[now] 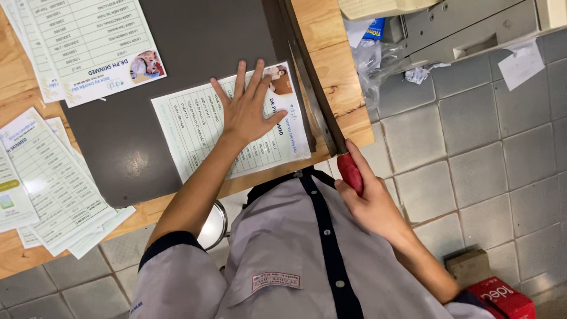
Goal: The person uses a long knife to trim the edges of printed sheets on a metal cutting board. They repeatedly align each sheet, press it down, and slice along the edge, then move the trimmed sheet aside and repeat with the next one.
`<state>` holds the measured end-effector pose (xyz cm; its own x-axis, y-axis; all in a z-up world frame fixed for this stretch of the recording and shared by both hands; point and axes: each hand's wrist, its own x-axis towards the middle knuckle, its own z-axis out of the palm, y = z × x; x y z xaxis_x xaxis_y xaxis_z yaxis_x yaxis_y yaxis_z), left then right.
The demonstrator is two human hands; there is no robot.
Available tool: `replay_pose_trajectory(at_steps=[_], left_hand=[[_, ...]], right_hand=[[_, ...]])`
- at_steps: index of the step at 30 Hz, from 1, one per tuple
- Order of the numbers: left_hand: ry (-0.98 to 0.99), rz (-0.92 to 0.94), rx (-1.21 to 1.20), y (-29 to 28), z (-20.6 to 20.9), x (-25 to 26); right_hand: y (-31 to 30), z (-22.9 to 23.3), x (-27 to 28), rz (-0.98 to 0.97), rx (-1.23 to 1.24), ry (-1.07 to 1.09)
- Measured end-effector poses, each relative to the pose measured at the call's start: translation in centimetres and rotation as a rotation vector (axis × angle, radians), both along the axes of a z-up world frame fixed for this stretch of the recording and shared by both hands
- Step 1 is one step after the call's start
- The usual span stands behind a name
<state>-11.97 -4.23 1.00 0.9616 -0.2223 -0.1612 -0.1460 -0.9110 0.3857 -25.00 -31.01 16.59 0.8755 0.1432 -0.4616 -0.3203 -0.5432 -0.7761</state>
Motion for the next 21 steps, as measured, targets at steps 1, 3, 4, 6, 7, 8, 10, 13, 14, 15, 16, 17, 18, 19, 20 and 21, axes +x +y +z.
replay_pose_trajectory(at_steps=[1,3,4,6,7,8,10,13,14,15,16,17,18,19,20,21], left_hand=[[0.003,-0.016,0.008,-0.1,0.1,0.3],[0.022,-0.009,0.010,-0.3,0.1,0.9],[0.031,-0.005,0.010,-0.4,0.0,1.2],[0.019,-0.003,-0.017,-0.6,0.0,1.7],[0.016,-0.002,-0.026,-0.5,0.1,1.6],[0.012,-0.005,-0.023,-0.5,0.1,1.5],[0.003,-0.018,-0.014,-0.3,0.2,1.4],[0.021,-0.020,-0.024,-0.4,0.3,2.0],[0.012,-0.028,-0.028,-0.5,0.2,2.3],[0.010,-0.029,-0.028,-0.4,0.1,2.1],[0.009,-0.030,-0.028,-0.3,0.0,1.9],[0.013,-0.028,-0.025,-0.1,-0.1,1.8],[0.018,-0.026,-0.023,0.0,-0.2,1.7],[0.017,-0.028,-0.023,-0.2,-0.2,1.8],[0.027,-0.024,-0.026,-0.3,-0.1,1.7],[0.031,-0.018,-0.027,-0.3,0.0,1.9]], right_hand=[[-0.1,1.0,0.2,0.055,0.012,-0.084],[0.1,2.3,0.6,0.045,-0.036,-0.005],[0.2,2.6,0.8,0.041,-0.061,0.033],[0.5,2.8,1.2,0.013,-0.061,0.066],[0.6,2.7,1.1,-0.001,-0.056,0.085],[0.6,2.6,1.1,-0.006,-0.064,0.101],[0.6,2.1,1.1,-0.020,-0.077,0.135],[0.5,1.4,1.0,0.004,-0.038,0.061],[0.3,1.1,1.1,-0.002,-0.039,0.057],[0.3,0.9,1.0,-0.001,-0.035,0.059],[0.3,0.7,0.8,0.000,-0.032,0.062],[0.3,0.4,0.8,-0.001,-0.054,0.109],[0.3,0.3,0.7,-0.001,-0.077,0.157],[0.3,0.2,0.7,-0.006,-0.101,0.199],[0.3,0.2,0.6,0.000,-0.093,0.160],[0.4,0.1,0.7,0.008,-0.083,0.115]])
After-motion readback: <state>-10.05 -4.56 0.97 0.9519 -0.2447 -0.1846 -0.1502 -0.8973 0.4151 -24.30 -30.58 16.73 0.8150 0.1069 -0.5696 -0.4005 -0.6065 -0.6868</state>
